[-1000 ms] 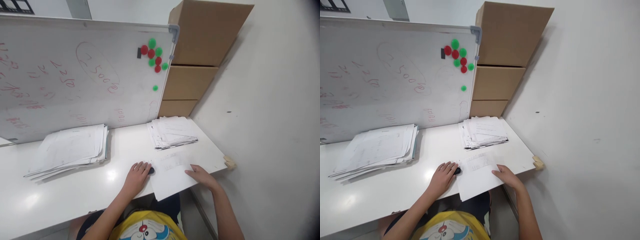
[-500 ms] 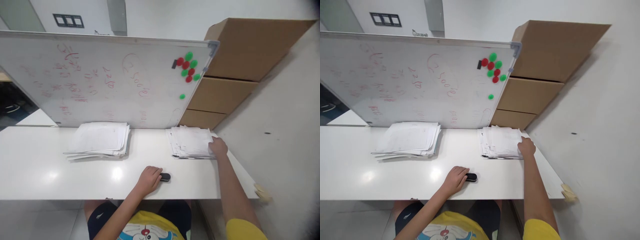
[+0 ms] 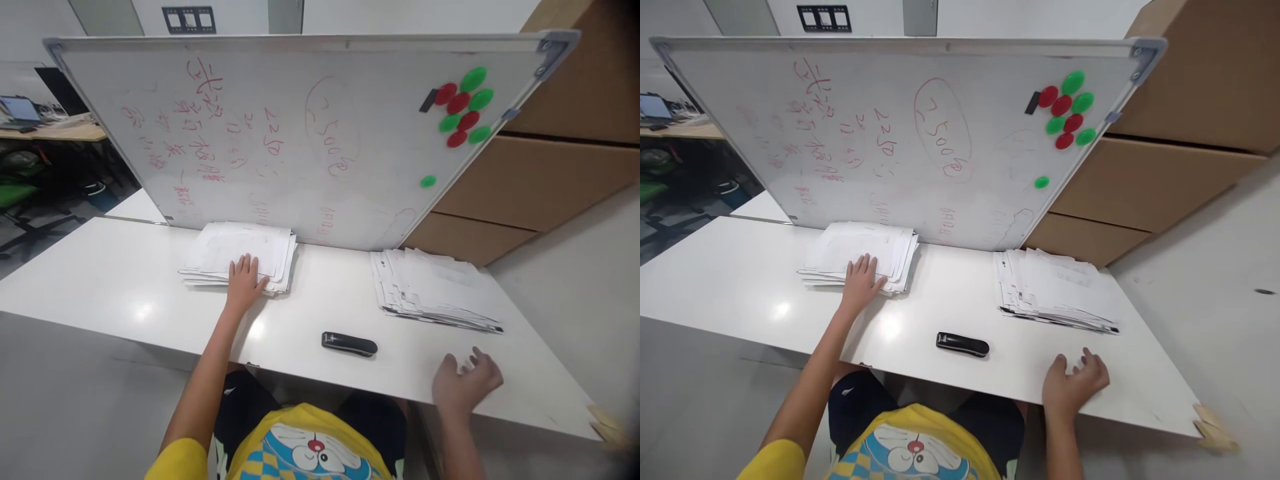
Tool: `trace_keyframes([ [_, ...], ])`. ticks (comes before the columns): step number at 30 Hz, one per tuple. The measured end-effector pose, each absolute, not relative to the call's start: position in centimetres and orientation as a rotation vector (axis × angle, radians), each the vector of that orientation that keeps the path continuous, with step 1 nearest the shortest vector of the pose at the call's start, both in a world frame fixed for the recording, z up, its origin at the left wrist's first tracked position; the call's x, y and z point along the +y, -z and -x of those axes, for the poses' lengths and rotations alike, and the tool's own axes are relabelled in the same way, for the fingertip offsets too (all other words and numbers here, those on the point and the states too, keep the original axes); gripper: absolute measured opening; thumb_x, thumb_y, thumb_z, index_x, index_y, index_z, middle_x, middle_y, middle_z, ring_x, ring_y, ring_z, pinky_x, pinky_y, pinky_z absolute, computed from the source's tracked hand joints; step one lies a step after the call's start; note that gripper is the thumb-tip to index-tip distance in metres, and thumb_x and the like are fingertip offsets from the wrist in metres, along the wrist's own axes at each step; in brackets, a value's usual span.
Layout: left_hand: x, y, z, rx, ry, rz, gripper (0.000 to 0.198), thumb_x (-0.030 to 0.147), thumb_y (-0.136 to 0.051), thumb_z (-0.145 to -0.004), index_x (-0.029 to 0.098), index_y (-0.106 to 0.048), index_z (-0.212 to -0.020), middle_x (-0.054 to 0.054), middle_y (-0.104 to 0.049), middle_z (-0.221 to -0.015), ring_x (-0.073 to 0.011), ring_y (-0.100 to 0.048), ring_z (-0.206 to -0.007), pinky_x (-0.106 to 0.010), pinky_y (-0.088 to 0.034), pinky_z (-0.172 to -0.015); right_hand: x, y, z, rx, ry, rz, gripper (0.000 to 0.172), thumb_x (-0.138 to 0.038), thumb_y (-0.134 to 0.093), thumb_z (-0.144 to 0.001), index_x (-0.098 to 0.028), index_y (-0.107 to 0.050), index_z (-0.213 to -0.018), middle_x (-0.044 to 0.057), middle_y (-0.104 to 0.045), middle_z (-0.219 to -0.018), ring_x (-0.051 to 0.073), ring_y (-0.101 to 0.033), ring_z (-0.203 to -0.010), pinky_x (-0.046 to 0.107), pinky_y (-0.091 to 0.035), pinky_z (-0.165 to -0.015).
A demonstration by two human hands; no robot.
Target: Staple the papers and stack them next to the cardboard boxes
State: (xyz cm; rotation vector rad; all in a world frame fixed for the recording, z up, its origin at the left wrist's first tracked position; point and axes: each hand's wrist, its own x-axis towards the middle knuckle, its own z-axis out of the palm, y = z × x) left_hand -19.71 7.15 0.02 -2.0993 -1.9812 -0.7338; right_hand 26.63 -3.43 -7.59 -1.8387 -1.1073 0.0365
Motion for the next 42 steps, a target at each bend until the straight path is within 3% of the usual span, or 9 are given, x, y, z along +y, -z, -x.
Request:
trace_keyframes([
  [4,6.4,1.3,18.4,-1.941,0.762,1.995,0.051,0.042,-0.040,-0.092,0.011,-0.048,-0.132,-0.021,-0.048,-0.139,-0.0354,-0.040,-0.131,-0.058,-0.018,-0.111,-5.2,6.4,-22.8,-0.977,-0.086,1.768,0.051,-0.036,-0.048,-0.085,-0.014,-0.048,-0.132,0.021,-0.045,-0.127,0.033,-0.054,-0.112,0.047,-0.048,-0.090],
  [11,4.6,1.5,17.2,-1.832,1.005,1.960,0.034,0.019,-0.034,-0.093,0.018,-0.062,-0.113,-0.010,-0.067,-0.116,-0.0270,-0.057,-0.113,-0.054,-0.027,-0.109,-4.8,2.6,-18.7,-1.218,-0.169,1.594,0.038,-0.034,-0.043,-0.089,-0.017,-0.057,-0.119,0.015,-0.059,-0.114,0.027,-0.060,-0.101,0.044,-0.046,-0.091],
  [14,2.4,0.2,15.1,-1.607,1.141,2.002,0.035,0.012,-0.036,-0.091,0.019,-0.060,-0.115,-0.008,-0.070,-0.111,-0.0236,-0.060,-0.111,-0.052,-0.030,-0.109,-4.6,0.3,-16.4,-1.147,-0.530,1.525,0.031,-0.042,-0.048,-0.087,-0.020,-0.064,-0.102,0.012,-0.066,-0.099,0.025,-0.065,-0.086,0.041,-0.049,-0.085],
  [17,-1.7,-0.7,10.5,-1.203,1.178,2.173,0.038,0.007,-0.039,-0.088,0.016,-0.058,-0.120,-0.009,-0.069,-0.113,-0.0214,-0.054,-0.121,-0.048,-0.029,-0.111,-5.1,-1.7,-12.7,-0.996,-1.141,1.265,0.039,-0.051,-0.054,-0.084,-0.021,-0.063,-0.108,0.011,-0.069,-0.104,0.025,-0.066,-0.086,0.040,-0.052,-0.079],
  [24,-9.2,-1.2,3.8,-0.709,1.152,2.733,0.018,0.017,-0.054,-0.088,0.014,-0.064,-0.103,-0.005,-0.071,-0.107,-0.0201,-0.054,-0.120,-0.042,-0.027,-0.116,-5.5,-2.5,-9.9,-0.853,-1.435,1.222,0.054,-0.044,-0.070,-0.076,-0.020,-0.058,-0.123,0.009,-0.070,-0.111,0.027,-0.065,-0.100,0.042,-0.049,-0.092],
  [29,-3.6,-3.8,9.9,-1.358,1.451,2.766,0.031,0.017,-0.038,-0.094,0.020,-0.056,-0.119,-0.007,-0.067,-0.115,-0.0160,-0.057,-0.116,-0.035,-0.047,-0.100,-5.2,-0.6,-13.1,-0.972,-1.233,1.432,0.070,-0.039,-0.069,-0.073,-0.020,-0.045,-0.135,0.013,-0.058,-0.132,0.029,-0.055,-0.119,0.042,-0.046,-0.097],
  [35,7.5,-2.7,18.9,-1.988,0.632,2.350,0.062,0.037,-0.059,-0.083,0.009,-0.044,-0.136,-0.022,-0.039,-0.146,-0.0383,-0.030,-0.138,-0.055,-0.030,-0.109,-6.0,0.1,-14.6,-1.239,-1.148,1.537,0.080,-0.030,-0.059,-0.078,-0.028,-0.022,-0.149,0.010,-0.045,-0.145,0.026,-0.044,-0.132,0.041,-0.039,-0.104],
  [38,8.3,-1.4,20.3,-1.959,0.422,2.348,0.058,0.041,-0.055,-0.086,0.013,-0.045,-0.136,-0.019,-0.036,-0.148,-0.0381,-0.028,-0.139,-0.055,-0.030,-0.108,-6.2,0.3,-14.8,-1.264,-1.124,1.581,0.078,-0.031,-0.055,-0.079,-0.028,-0.020,-0.149,0.008,-0.036,-0.151,0.026,-0.032,-0.140,0.044,-0.031,-0.110],
  [42,7.8,-1.5,20.3,-1.892,0.413,2.284,0.043,0.019,-0.044,-0.089,0.017,-0.052,-0.131,-0.015,-0.047,-0.142,-0.0334,-0.040,-0.134,-0.049,-0.038,-0.104,-5.9,0.8,-15.2,-1.233,-1.088,1.574,0.077,-0.033,-0.055,-0.078,-0.025,-0.026,-0.148,0.007,-0.030,-0.155,0.025,-0.024,-0.143,0.044,-0.024,-0.114],
])
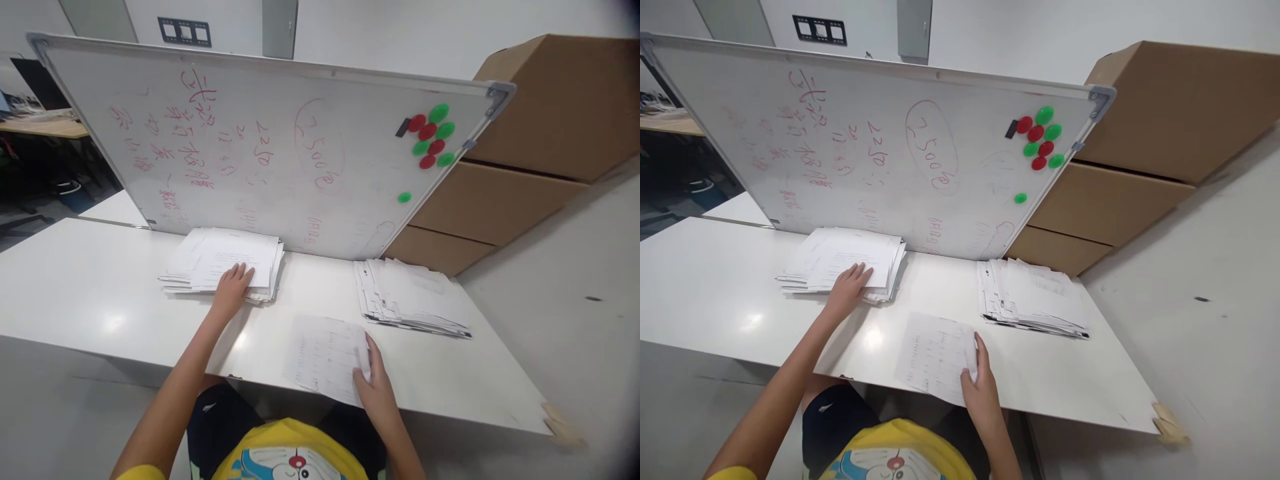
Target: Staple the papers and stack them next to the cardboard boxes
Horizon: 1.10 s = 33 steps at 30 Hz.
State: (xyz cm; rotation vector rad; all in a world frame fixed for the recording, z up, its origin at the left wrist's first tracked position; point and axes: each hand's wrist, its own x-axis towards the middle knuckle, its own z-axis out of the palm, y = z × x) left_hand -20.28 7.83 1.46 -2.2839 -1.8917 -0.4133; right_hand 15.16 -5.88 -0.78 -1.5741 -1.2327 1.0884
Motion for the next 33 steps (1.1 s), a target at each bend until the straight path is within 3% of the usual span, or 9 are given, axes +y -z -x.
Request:
trace_keyframes([
  [4,5.7,-2.5,17.5,-1.858,0.506,2.131,0.048,0.004,-0.032,-0.087,0.011,-0.053,-0.129,-0.018,-0.055,-0.134,-0.0317,-0.043,-0.132,-0.052,-0.034,-0.107,-5.5,1.0,-15.0,-1.127,-1.092,1.531,0.076,-0.036,-0.060,-0.077,-0.024,-0.031,-0.146,0.005,-0.036,-0.152,0.024,-0.030,-0.141,0.040,-0.024,-0.115],
  [10,-4.3,-0.9,6.3,-1.354,0.656,2.418,0.073,-0.005,-0.032,-0.076,0.010,-0.026,-0.148,-0.012,-0.041,-0.147,-0.0270,-0.020,-0.143,-0.049,-0.026,-0.114,-5.1,0.8,-12.6,-0.694,-1.352,1.275,0.074,-0.031,-0.071,-0.069,-0.027,-0.045,-0.138,0.003,-0.048,-0.144,0.026,-0.037,-0.137,0.042,-0.034,-0.111],
  [15,-7.2,0.9,2.0,-1.372,0.601,2.544,0.073,0.002,-0.039,-0.077,0.011,-0.023,-0.149,-0.011,-0.030,-0.153,-0.0299,-0.016,-0.144,-0.049,-0.025,-0.113,-5.5,0.0,-12.5,-0.556,-1.581,0.983,0.061,-0.060,-0.065,-0.073,-0.022,-0.063,-0.120,0.010,-0.067,-0.121,0.032,-0.056,-0.120,0.049,-0.044,-0.101],
  [19,-6.1,0.9,3.8,-0.989,0.657,2.763,0.064,0.029,-0.047,-0.090,0.012,-0.026,-0.148,-0.012,-0.034,-0.151,-0.0287,-0.017,-0.144,-0.048,-0.019,-0.116,-6.2,0.0,-13.8,-0.781,-1.472,1.145,0.053,-0.046,-0.075,-0.071,-0.021,-0.065,-0.117,0.010,-0.070,-0.115,0.031,-0.061,-0.111,0.047,-0.046,-0.099],
  [21,-5.9,1.1,5.4,-0.878,0.912,2.711,0.070,0.045,-0.047,-0.091,0.015,-0.023,-0.149,-0.011,-0.033,-0.152,-0.0262,-0.014,-0.145,-0.047,-0.012,-0.118,-6.7,0.5,-13.7,-0.866,-1.338,1.200,0.045,-0.044,-0.072,-0.075,-0.020,-0.067,-0.111,0.010,-0.072,-0.109,0.030,-0.063,-0.107,0.047,-0.046,-0.098],
  [24,-5.7,2.1,8.4,-1.399,1.586,2.316,0.077,0.052,-0.042,-0.091,0.019,-0.008,-0.152,-0.013,-0.011,-0.158,-0.0305,-0.005,-0.146,-0.055,-0.008,-0.117,-7.0,1.2,-12.4,-0.960,-1.208,1.148,0.034,-0.046,-0.065,-0.081,-0.019,-0.071,-0.101,0.010,-0.074,-0.102,0.030,-0.065,-0.103,0.046,-0.047,-0.095],
  [26,-5.5,2.9,10.5,-1.777,1.853,2.231,0.079,0.054,-0.042,-0.090,0.021,-0.005,-0.151,-0.017,-0.012,-0.157,-0.0340,-0.014,-0.144,-0.057,-0.019,-0.114,-6.7,1.5,-11.6,-1.068,-1.234,1.083,0.028,-0.044,-0.064,-0.082,-0.021,-0.071,-0.097,0.010,-0.074,-0.098,0.029,-0.066,-0.101,0.045,-0.047,-0.095],
  [30,-5.1,3.7,13.8,-2.046,1.755,2.642,0.078,0.048,-0.057,-0.084,0.023,-0.019,-0.147,-0.019,-0.036,-0.145,-0.0324,-0.037,-0.135,-0.052,-0.033,-0.109,-5.7,1.7,-11.8,-1.178,-1.319,1.023,0.027,-0.042,-0.068,-0.078,-0.024,-0.070,-0.098,0.008,-0.075,-0.095,0.027,-0.067,-0.096,0.042,-0.049,-0.090],
  [33,-4.7,3.5,14.4,-2.019,1.802,2.721,0.086,0.049,-0.060,-0.082,0.026,-0.011,-0.149,-0.017,-0.022,-0.153,-0.0323,-0.024,-0.141,-0.053,-0.027,-0.112,-5.4,2.0,-13.0,-1.187,-1.261,1.132,0.026,-0.046,-0.068,-0.076,-0.022,-0.072,-0.085,0.008,-0.074,-0.088,0.026,-0.067,-0.087,0.040,-0.051,-0.082],
])
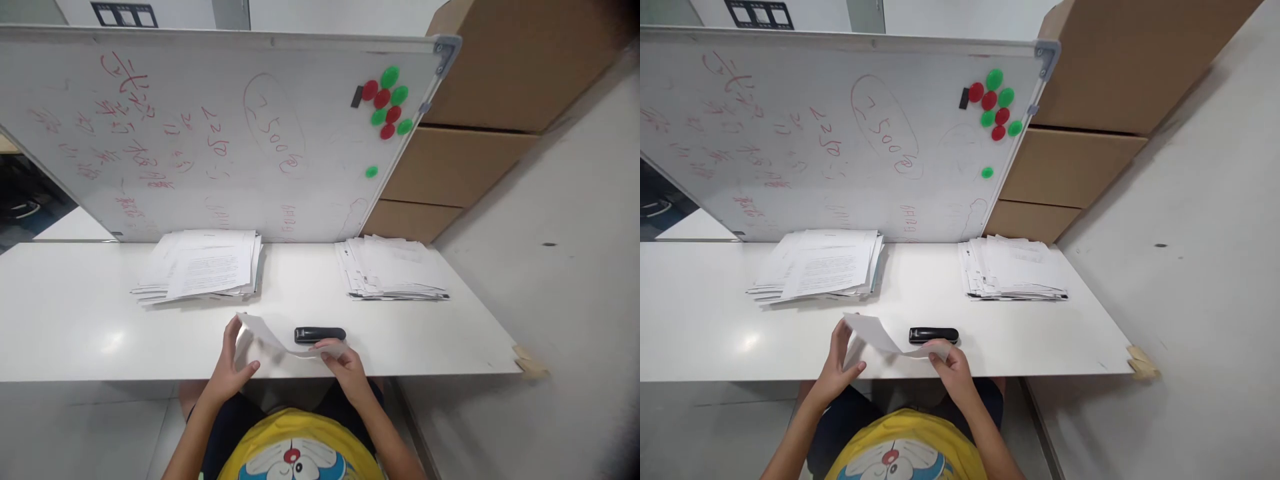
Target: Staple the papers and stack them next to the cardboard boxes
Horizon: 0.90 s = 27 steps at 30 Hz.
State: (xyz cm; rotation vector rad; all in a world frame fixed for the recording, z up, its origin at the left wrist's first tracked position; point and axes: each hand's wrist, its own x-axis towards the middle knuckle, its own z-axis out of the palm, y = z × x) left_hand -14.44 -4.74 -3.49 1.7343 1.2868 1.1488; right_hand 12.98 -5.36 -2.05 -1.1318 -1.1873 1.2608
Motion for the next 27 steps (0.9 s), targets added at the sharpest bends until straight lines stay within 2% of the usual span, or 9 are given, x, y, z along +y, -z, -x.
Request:
trace_keyframes([
  [2,-4.1,3.2,14.0,1.215,-1.202,-1.714,0.092,0.052,-0.062,-0.080,0.029,-0.006,-0.150,-0.015,-0.017,-0.156,-0.0320,-0.018,-0.144,-0.053,-0.025,-0.113,-5.5,2.3,-13.4,-1.153,-1.213,1.201,0.030,-0.050,-0.069,-0.073,-0.021,-0.072,-0.079,0.007,-0.074,-0.083,0.026,-0.066,-0.083,0.040,-0.052,-0.079],
  [4,-3.5,3.0,13.3,1.130,-1.232,-1.673,0.085,0.052,-0.063,-0.080,0.028,-0.017,-0.147,-0.016,-0.033,-0.147,-0.0309,-0.030,-0.139,-0.050,-0.030,-0.110,-5.7,2.4,-13.4,-1.106,-1.194,1.210,0.034,-0.053,-0.069,-0.072,-0.020,-0.072,-0.080,0.007,-0.073,-0.081,0.026,-0.066,-0.082,0.040,-0.052,-0.078],
  [6,-3.1,2.8,12.5,1.073,-1.204,-1.627,0.058,0.048,-0.064,-0.081,0.023,-0.045,-0.130,-0.013,-0.056,-0.121,-0.0275,-0.051,-0.120,-0.045,-0.040,-0.103,-6.1,2.2,-13.3,-1.077,-1.199,1.173,0.034,-0.051,-0.069,-0.074,-0.021,-0.071,-0.089,0.008,-0.073,-0.090,0.026,-0.066,-0.086,0.040,-0.052,-0.081],
  [8,-3.2,2.7,11.7,1.057,-1.202,-1.582,0.030,0.044,-0.064,-0.082,0.020,-0.058,-0.098,-0.008,-0.060,-0.093,-0.0229,-0.059,-0.097,-0.040,-0.047,-0.091,-6.4,1.9,-13.3,-1.060,-1.199,1.143,0.035,-0.048,-0.068,-0.076,-0.022,-0.067,-0.099,0.009,-0.072,-0.100,0.026,-0.066,-0.091,0.039,-0.051,-0.084],
  [12,-4.1,2.6,9.8,0.990,-1.341,-1.500,0.031,0.044,-0.067,-0.077,0.020,-0.048,-0.071,-0.002,-0.052,-0.075,-0.0178,-0.056,-0.076,-0.033,-0.050,-0.073,-7.0,1.9,-14.4,-1.109,-1.165,1.177,0.023,-0.042,-0.064,-0.081,-0.023,-0.065,-0.094,0.007,-0.070,-0.093,0.023,-0.064,-0.093,0.035,-0.050,-0.084],
  [15,-4.5,3.0,8.3,1.103,-1.345,-1.420,0.028,0.040,-0.065,-0.080,0.020,-0.048,-0.070,-0.001,-0.051,-0.074,-0.0155,-0.055,-0.072,-0.028,-0.047,-0.066,-7.1,2.6,-15.5,-1.067,-1.071,1.193,0.018,-0.040,-0.062,-0.083,-0.022,-0.064,-0.088,0.006,-0.068,-0.090,0.022,-0.062,-0.092,0.034,-0.047,-0.085],
  [19,-4.7,4.0,7.2,1.238,-1.229,-1.434,0.024,0.041,-0.063,-0.081,0.020,-0.058,-0.091,-0.004,-0.058,-0.088,-0.0188,-0.058,-0.083,-0.032,-0.049,-0.074,-7.3,3.5,-16.9,-1.078,-1.007,1.117,0.018,-0.041,-0.063,-0.081,-0.024,-0.057,-0.084,0.005,-0.066,-0.089,0.023,-0.062,-0.091,0.036,-0.047,-0.082],
  [23,-5.3,3.9,6.9,1.099,-1.240,-1.563,0.016,0.035,-0.060,-0.084,0.020,-0.058,-0.079,-0.003,-0.056,-0.081,-0.0179,-0.057,-0.080,-0.031,-0.047,-0.073,-7.8,3.5,-18.1,-1.224,-1.039,1.149,0.022,-0.045,-0.063,-0.081,-0.024,-0.057,-0.080,0.005,-0.066,-0.086,0.023,-0.062,-0.085,0.034,-0.048,-0.075],
  [27,-7.0,3.0,5.8,1.066,-1.400,-1.558,0.014,0.033,-0.058,-0.085,0.021,-0.055,-0.080,-0.003,-0.055,-0.080,-0.0170,-0.056,-0.075,-0.030,-0.046,-0.068,-8.7,2.7,-19.7,-1.288,-0.983,1.163,0.032,-0.055,-0.061,-0.080,-0.023,-0.062,-0.076,0.007,-0.067,-0.083,0.024,-0.062,-0.082,0.035,-0.049,-0.074],
])
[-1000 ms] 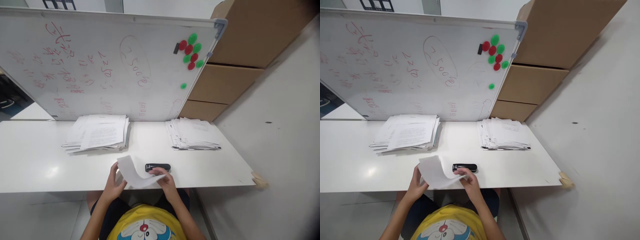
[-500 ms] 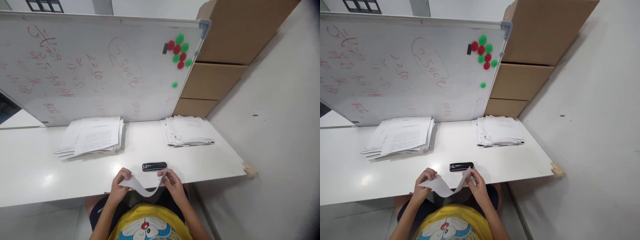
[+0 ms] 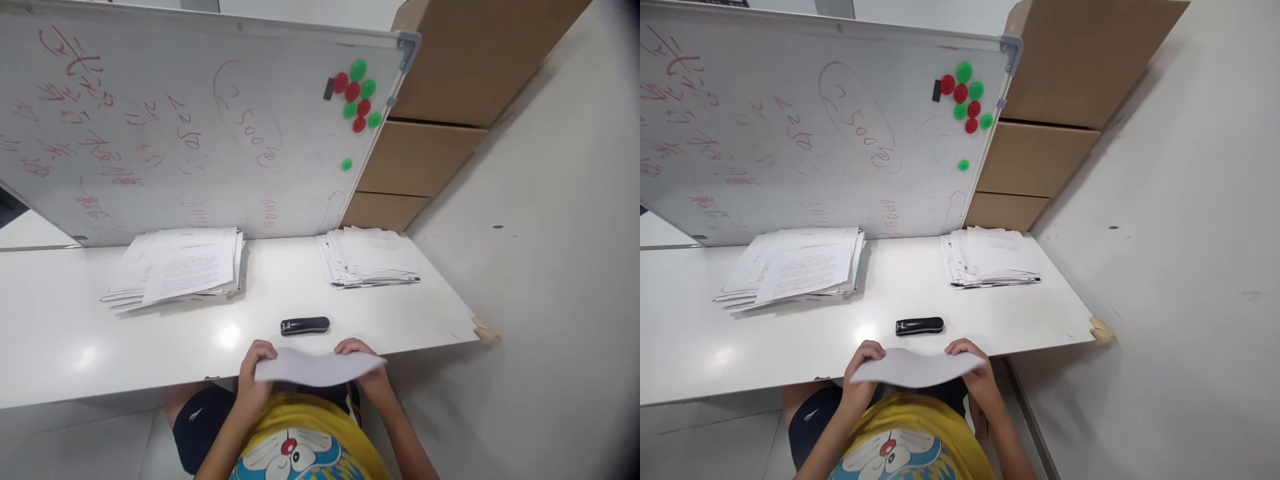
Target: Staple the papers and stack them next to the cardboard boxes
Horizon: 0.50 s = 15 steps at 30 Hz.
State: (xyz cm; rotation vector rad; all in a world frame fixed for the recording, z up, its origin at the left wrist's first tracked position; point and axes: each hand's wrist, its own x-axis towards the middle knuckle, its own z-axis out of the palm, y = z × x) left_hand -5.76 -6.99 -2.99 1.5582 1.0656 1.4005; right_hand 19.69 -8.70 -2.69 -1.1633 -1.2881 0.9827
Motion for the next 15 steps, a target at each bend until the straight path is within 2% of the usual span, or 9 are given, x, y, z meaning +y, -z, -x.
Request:
trace_keyframes([
  [5,-9.1,3.0,3.2,1.106,-1.271,-1.578,0.013,0.034,-0.054,-0.087,0.022,-0.056,-0.081,-0.004,-0.058,-0.079,-0.0178,-0.058,-0.077,-0.031,-0.048,-0.070,-9.9,2.4,-23.1,-1.202,-0.907,1.382,0.026,-0.049,-0.065,-0.077,-0.024,-0.064,-0.073,0.006,-0.069,-0.080,0.025,-0.064,-0.082,0.037,-0.051,-0.077],
  [8,-8.4,2.5,2.9,1.188,-1.223,-1.671,0.014,0.032,-0.050,-0.089,0.022,-0.056,-0.096,-0.006,-0.060,-0.090,-0.0198,-0.059,-0.087,-0.034,-0.049,-0.078,-10.1,3.3,-26.2,-1.093,-0.871,1.561,0.024,-0.047,-0.070,-0.069,-0.023,-0.067,-0.070,0.006,-0.070,-0.077,0.026,-0.065,-0.078,0.037,-0.052,-0.072],
  [10,-6.6,1.7,2.9,1.192,-1.194,-1.896,0.022,0.031,-0.049,-0.089,0.021,-0.055,-0.108,-0.009,-0.060,-0.101,-0.0224,-0.058,-0.098,-0.039,-0.047,-0.087,-10.0,4.0,-28.5,-0.908,-0.826,1.642,0.025,-0.045,-0.075,-0.060,-0.022,-0.068,-0.068,0.006,-0.071,-0.072,0.026,-0.065,-0.074,0.037,-0.052,-0.071],
  [12,-4.0,0.9,2.6,1.155,-1.064,-2.210,0.035,0.031,-0.052,-0.087,0.021,-0.051,-0.121,-0.012,-0.059,-0.115,-0.0261,-0.054,-0.110,-0.044,-0.043,-0.095,-9.7,4.5,-30.5,-0.741,-0.877,1.641,0.029,-0.040,-0.077,-0.055,-0.021,-0.070,-0.075,0.006,-0.073,-0.075,0.028,-0.067,-0.077,0.039,-0.052,-0.074],
  [14,-1.5,0.6,2.0,1.107,-0.828,-2.477,0.048,0.033,-0.056,-0.086,0.020,-0.045,-0.131,-0.013,-0.057,-0.123,-0.0285,-0.052,-0.114,-0.046,-0.042,-0.096,-9.4,4.7,-31.9,-0.667,-1.027,1.593,0.036,-0.036,-0.077,-0.055,-0.020,-0.072,-0.086,0.008,-0.075,-0.084,0.028,-0.068,-0.083,0.041,-0.052,-0.081],
  [15,-0.4,0.7,1.6,1.092,-0.706,-2.566,0.049,0.034,-0.056,-0.086,0.020,-0.046,-0.131,-0.013,-0.058,-0.121,-0.0285,-0.054,-0.111,-0.045,-0.044,-0.092,-9.3,4.7,-32.3,-0.655,-1.106,1.572,0.037,-0.035,-0.077,-0.056,-0.019,-0.072,-0.089,0.009,-0.076,-0.087,0.028,-0.069,-0.084,0.042,-0.051,-0.083],
])
